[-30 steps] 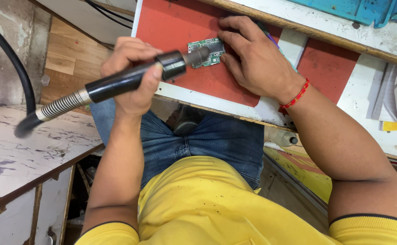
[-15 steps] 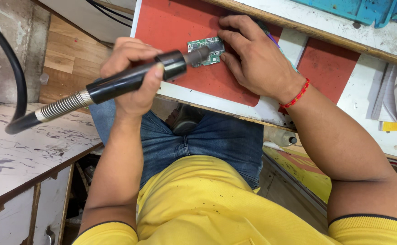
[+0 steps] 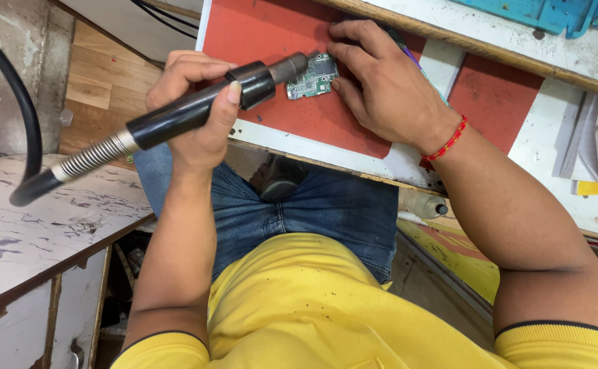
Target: The person scrapes a small circuit board with a pen-like tool on a red mat, then uses a hot air gun to heat the board. The board remains on the mat throughout the process.
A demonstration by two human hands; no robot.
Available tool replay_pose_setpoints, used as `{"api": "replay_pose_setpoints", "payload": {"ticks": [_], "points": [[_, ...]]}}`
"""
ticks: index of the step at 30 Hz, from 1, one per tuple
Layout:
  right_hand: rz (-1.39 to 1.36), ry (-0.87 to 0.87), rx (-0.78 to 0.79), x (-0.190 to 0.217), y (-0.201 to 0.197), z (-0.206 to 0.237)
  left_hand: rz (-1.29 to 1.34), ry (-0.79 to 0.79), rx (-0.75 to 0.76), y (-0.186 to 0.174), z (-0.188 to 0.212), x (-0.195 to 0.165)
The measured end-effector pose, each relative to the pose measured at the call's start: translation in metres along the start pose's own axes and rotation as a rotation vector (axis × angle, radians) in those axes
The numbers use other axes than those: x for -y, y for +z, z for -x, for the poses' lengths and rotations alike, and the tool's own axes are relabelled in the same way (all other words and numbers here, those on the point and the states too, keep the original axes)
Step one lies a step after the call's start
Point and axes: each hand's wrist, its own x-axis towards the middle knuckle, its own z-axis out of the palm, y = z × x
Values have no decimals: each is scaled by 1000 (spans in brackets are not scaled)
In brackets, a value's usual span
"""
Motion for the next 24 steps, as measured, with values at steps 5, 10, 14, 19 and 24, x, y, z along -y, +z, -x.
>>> {"api": "replay_pose_setpoints", "payload": {"ticks": [5,10,14,19,24], "points": [[0,36,12,0,0,3,49,-10,-22,-1,0,-1],[-14,53,-23,1,0,0,139,-73,-21,-1,-4,0],[-16,44,-17,2,1,-1,216,-119,11,-3,-4,-4],[-9,39,-19,1,0,-1,139,-64,12,-2,-6,-9],[-9,28,-21,-1,-1,-1,105,-49,23,0,-8,-11]]}}
